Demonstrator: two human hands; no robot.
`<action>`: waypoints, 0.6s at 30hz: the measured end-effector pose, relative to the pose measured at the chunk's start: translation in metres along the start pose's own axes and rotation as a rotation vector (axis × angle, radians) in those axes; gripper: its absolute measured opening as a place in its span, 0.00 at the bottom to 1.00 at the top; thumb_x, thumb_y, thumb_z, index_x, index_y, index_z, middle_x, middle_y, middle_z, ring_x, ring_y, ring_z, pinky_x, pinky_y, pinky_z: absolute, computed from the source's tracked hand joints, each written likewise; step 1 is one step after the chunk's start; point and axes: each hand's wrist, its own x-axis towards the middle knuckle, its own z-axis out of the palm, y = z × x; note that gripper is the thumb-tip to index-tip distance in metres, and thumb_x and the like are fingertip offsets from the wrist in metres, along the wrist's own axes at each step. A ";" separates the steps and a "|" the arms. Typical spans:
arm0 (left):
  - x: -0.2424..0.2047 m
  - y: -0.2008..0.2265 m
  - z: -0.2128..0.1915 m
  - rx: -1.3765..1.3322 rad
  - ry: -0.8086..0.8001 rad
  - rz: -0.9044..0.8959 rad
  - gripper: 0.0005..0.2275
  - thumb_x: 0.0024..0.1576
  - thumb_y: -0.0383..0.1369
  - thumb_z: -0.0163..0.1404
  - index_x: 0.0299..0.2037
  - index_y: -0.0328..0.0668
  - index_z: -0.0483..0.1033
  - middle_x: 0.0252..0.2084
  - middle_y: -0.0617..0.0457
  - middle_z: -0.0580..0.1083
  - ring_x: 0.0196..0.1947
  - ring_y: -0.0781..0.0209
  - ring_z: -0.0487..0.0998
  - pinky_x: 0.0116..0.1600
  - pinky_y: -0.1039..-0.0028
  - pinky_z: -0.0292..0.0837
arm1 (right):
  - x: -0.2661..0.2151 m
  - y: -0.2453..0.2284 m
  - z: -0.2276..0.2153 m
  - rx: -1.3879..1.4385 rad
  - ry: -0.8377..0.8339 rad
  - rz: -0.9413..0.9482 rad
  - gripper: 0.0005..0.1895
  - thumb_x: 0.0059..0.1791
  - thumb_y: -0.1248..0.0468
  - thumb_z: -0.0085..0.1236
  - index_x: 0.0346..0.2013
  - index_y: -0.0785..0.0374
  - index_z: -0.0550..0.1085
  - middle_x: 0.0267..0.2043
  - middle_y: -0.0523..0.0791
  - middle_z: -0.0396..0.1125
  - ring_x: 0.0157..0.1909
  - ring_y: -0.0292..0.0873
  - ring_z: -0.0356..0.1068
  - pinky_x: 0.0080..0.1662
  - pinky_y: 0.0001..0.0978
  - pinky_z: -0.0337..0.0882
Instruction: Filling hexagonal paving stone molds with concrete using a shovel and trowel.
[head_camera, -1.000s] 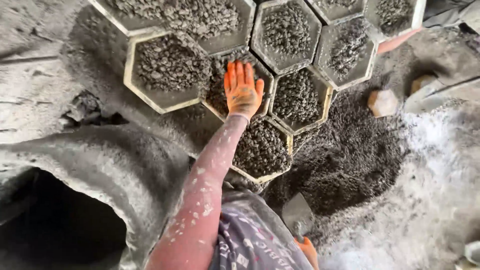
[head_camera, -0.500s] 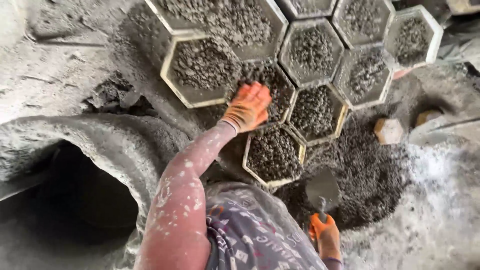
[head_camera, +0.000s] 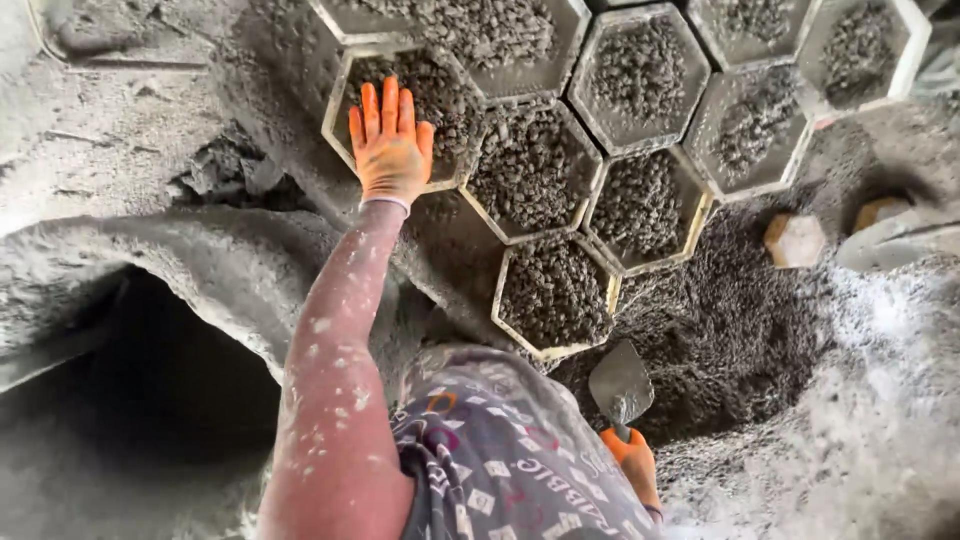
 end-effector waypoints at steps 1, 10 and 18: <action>0.008 0.003 0.000 -0.022 0.047 0.029 0.26 0.69 0.47 0.41 0.73 0.42 0.63 0.79 0.46 0.53 0.78 0.39 0.48 0.76 0.45 0.39 | 0.004 0.006 0.006 0.067 -0.012 0.014 0.21 0.42 0.56 0.64 0.42 0.69 0.78 0.30 0.46 0.74 0.32 0.41 0.70 0.38 0.38 0.70; 0.063 0.031 0.007 -0.177 0.173 0.114 0.16 0.64 0.38 0.47 0.60 0.44 0.74 0.66 0.46 0.67 0.66 0.41 0.64 0.70 0.45 0.53 | 0.026 -0.014 0.010 -0.040 -0.058 -0.007 0.19 0.43 0.57 0.64 0.41 0.69 0.79 0.30 0.46 0.75 0.32 0.40 0.71 0.37 0.37 0.70; 0.039 -0.025 -0.029 -0.017 0.223 0.176 0.05 0.65 0.32 0.48 0.46 0.46 0.76 0.53 0.50 0.74 0.57 0.45 0.73 0.65 0.51 0.63 | 0.022 0.024 0.008 0.481 -0.133 0.081 0.15 0.43 0.62 0.63 0.39 0.67 0.73 0.26 0.45 0.69 0.27 0.40 0.66 0.31 0.34 0.67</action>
